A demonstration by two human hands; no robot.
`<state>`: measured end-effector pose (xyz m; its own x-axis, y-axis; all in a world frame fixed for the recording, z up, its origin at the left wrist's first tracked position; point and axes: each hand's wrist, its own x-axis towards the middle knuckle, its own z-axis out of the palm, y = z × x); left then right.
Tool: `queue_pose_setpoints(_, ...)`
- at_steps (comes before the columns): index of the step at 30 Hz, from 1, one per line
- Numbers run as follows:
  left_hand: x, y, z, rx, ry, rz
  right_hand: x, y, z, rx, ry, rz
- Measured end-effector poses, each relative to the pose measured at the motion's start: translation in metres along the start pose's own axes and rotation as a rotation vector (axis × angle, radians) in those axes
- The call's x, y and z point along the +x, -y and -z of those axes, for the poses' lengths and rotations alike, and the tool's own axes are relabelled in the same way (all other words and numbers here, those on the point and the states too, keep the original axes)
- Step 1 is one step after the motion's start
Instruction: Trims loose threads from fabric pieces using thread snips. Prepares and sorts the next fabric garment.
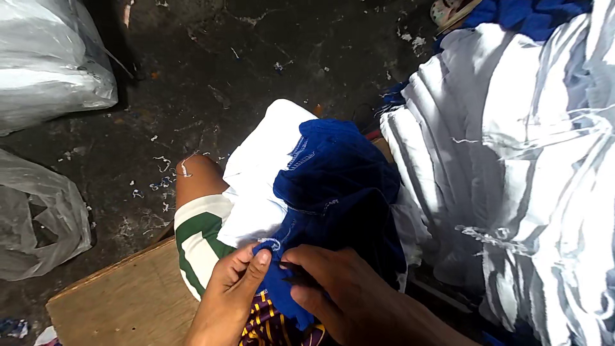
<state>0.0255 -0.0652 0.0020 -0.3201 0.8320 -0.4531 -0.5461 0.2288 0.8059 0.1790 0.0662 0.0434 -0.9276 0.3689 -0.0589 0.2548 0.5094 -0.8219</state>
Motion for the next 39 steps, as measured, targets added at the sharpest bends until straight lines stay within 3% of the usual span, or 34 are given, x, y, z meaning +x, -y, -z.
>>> queue_pose_setpoints(3,0.0,0.004,0.001,-0.123,0.003,0.033,-0.002,0.0,0.004,0.127,-0.027,-0.093)
queue_pose_setpoints(8,-0.006,-0.001,0.002,-0.025,0.01,-0.046,-0.003,0.005,0.001,-0.113,-0.099,-0.222)
queue_pose_setpoints(19,-0.008,0.005,-0.004,-0.278,0.077,-0.003,-0.01,0.006,0.004,-0.15,-0.069,-0.222)
queue_pose_setpoints(30,-0.007,0.004,-0.001,-0.232,0.132,-0.043,-0.004,-0.002,-0.003,-0.133,-0.167,-0.103)
queue_pose_setpoints(39,-0.005,0.005,0.002,-0.097,0.098,-0.1,-0.007,-0.001,-0.001,0.027,-0.12,-0.208)
